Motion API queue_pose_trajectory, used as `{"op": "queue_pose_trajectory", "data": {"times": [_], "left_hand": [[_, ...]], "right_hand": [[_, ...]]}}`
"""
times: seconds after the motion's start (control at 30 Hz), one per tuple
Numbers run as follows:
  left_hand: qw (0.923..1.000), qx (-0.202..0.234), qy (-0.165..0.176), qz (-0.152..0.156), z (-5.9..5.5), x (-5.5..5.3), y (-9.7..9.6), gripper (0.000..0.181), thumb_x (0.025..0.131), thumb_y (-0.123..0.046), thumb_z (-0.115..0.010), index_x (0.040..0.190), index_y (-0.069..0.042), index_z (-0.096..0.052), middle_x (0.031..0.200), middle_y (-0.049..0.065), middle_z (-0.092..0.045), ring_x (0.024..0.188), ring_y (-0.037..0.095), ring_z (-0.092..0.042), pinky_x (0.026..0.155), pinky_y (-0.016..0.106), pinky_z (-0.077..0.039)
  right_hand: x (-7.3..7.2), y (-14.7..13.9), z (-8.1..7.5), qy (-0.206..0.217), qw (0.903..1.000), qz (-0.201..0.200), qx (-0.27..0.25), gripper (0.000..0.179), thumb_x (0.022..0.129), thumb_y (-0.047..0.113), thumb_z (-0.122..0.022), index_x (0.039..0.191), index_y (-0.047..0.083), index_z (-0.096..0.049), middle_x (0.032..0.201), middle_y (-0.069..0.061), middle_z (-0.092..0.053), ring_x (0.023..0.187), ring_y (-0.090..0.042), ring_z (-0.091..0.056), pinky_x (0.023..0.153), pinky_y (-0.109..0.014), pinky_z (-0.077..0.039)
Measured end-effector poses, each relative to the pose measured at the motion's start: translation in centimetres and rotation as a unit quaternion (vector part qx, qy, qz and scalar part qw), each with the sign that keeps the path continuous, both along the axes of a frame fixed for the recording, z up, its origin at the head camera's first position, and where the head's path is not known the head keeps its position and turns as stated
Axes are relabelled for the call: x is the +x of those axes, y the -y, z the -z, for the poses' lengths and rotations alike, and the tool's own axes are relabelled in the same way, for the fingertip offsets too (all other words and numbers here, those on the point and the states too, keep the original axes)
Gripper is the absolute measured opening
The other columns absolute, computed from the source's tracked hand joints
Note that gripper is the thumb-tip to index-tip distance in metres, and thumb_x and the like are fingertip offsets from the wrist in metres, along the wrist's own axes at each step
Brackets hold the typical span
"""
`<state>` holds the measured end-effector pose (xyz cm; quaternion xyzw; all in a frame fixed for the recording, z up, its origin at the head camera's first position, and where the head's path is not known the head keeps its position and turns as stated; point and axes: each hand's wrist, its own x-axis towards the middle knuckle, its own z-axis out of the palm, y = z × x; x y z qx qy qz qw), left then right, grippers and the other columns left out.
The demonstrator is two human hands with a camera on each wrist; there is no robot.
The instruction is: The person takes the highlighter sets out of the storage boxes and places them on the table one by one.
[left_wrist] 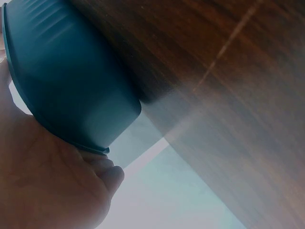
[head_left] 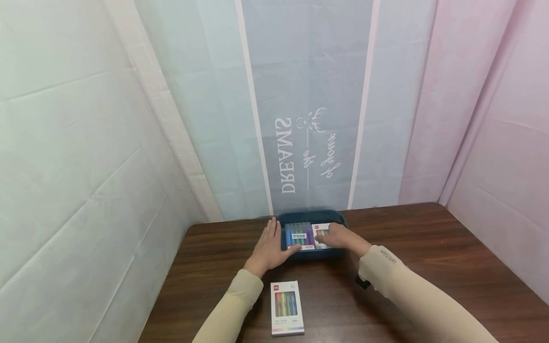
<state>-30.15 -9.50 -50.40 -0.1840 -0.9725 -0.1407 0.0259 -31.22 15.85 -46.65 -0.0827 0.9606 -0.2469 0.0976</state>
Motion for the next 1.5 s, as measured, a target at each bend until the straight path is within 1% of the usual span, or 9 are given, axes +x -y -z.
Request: {"op": "queue_pose_trajectory", "data": {"times": [0.17,0.33,0.53,0.77,0.97,1.1,1.27,1.37,1.5], "left_hand": [[1.0000,0.002,-0.001,-0.001,0.0,0.1,0.0,0.111,0.088,-0.082,-0.040,0.159,0.000,-0.014,0.167,0.017,-0.005,0.155,0.030,-0.005,0.123,0.045,-0.016],[1.0000,-0.001,-0.001,-0.002,0.1,0.3,0.0,0.111,0.088,-0.082,-0.040,0.159,0.000,-0.014,0.168,0.017,-0.004,0.155,0.031,-0.006,0.123,0.045,-0.017],[1.0000,-0.001,0.001,-0.006,0.3,0.4,-0.1,0.113,0.087,-0.084,-0.038,0.160,-0.001,-0.013,0.168,0.015,-0.003,0.155,0.029,-0.004,0.123,0.044,-0.016],[1.0000,-0.003,-0.004,-0.007,0.6,0.6,-0.2,0.114,0.086,-0.086,-0.036,0.160,-0.001,-0.013,0.168,0.015,-0.003,0.155,0.030,-0.005,0.124,0.044,-0.016],[0.9999,-0.004,-0.007,-0.007,0.7,0.7,-0.3,0.114,0.087,-0.085,-0.036,0.160,-0.001,-0.014,0.168,0.015,-0.004,0.155,0.029,-0.004,0.124,0.044,-0.016],[0.9999,-0.007,-0.008,-0.006,0.7,0.7,-0.3,0.113,0.087,-0.085,-0.035,0.160,-0.001,-0.014,0.168,0.015,-0.003,0.155,0.030,-0.004,0.124,0.043,-0.015],[0.9999,-0.010,-0.008,-0.006,0.7,0.7,-0.3,0.114,0.087,-0.086,-0.033,0.160,-0.001,-0.013,0.168,0.016,-0.003,0.155,0.030,-0.004,0.124,0.044,-0.016],[0.9999,-0.008,-0.013,-0.005,0.6,0.8,-0.3,0.113,0.088,-0.085,-0.035,0.159,0.000,-0.015,0.167,0.017,-0.005,0.154,0.031,-0.007,0.123,0.045,-0.017],[0.9998,-0.006,-0.018,-0.003,0.4,0.9,-0.3,0.111,0.088,-0.082,-0.038,0.158,0.001,-0.017,0.167,0.018,-0.007,0.154,0.033,-0.009,0.123,0.046,-0.019]], "right_hand": [[0.0,0.0,0.0,0.007,0.9999,0.001,0.010,0.058,0.095,0.041,-0.064,0.115,-0.014,-0.062,0.096,-0.016,-0.066,0.079,-0.024,-0.059,0.075,-0.042,-0.054],[-0.1,-0.1,0.2,0.002,0.9999,0.008,0.009,0.059,0.095,0.040,-0.064,0.114,-0.016,-0.060,0.096,-0.018,-0.065,0.080,-0.025,-0.059,0.074,-0.042,-0.053],[0.0,-0.4,0.6,-0.001,0.9996,0.024,-0.011,0.065,0.097,0.034,-0.062,0.126,-0.023,-0.049,0.116,-0.032,-0.060,0.090,-0.030,-0.058,0.081,-0.046,-0.053],[0.1,-0.7,0.8,-0.001,0.9979,0.053,-0.037,0.052,0.094,0.018,-0.061,0.126,-0.021,-0.049,0.109,-0.027,-0.062,0.087,-0.028,-0.058,0.080,-0.044,-0.053],[0.4,-1.0,1.3,-0.024,0.9958,0.059,-0.066,0.044,0.092,0.012,-0.061,0.123,-0.018,-0.052,0.098,-0.020,-0.062,0.081,-0.025,-0.059,0.071,-0.040,-0.053],[0.5,-1.1,1.6,-0.041,0.9940,0.065,-0.078,0.043,0.092,0.012,-0.062,0.123,-0.016,-0.053,0.097,-0.018,-0.063,0.080,-0.024,-0.060,0.070,-0.038,-0.053],[0.8,-1.1,2.3,-0.093,0.9898,0.067,-0.085,0.044,0.093,0.010,-0.059,0.128,-0.017,-0.052,0.104,-0.022,-0.065,0.083,-0.024,-0.061,0.072,-0.040,-0.054],[1.0,-1.2,2.6,-0.118,0.9867,0.066,-0.090,0.047,0.095,0.010,-0.058,0.132,-0.018,-0.049,0.110,-0.026,-0.065,0.086,-0.024,-0.062,0.075,-0.041,-0.055],[1.2,-1.2,2.6,-0.120,0.9847,0.065,-0.109,0.050,0.097,0.010,-0.057,0.137,-0.018,-0.045,0.118,-0.030,-0.063,0.091,-0.025,-0.063,0.078,-0.042,-0.055]]}}
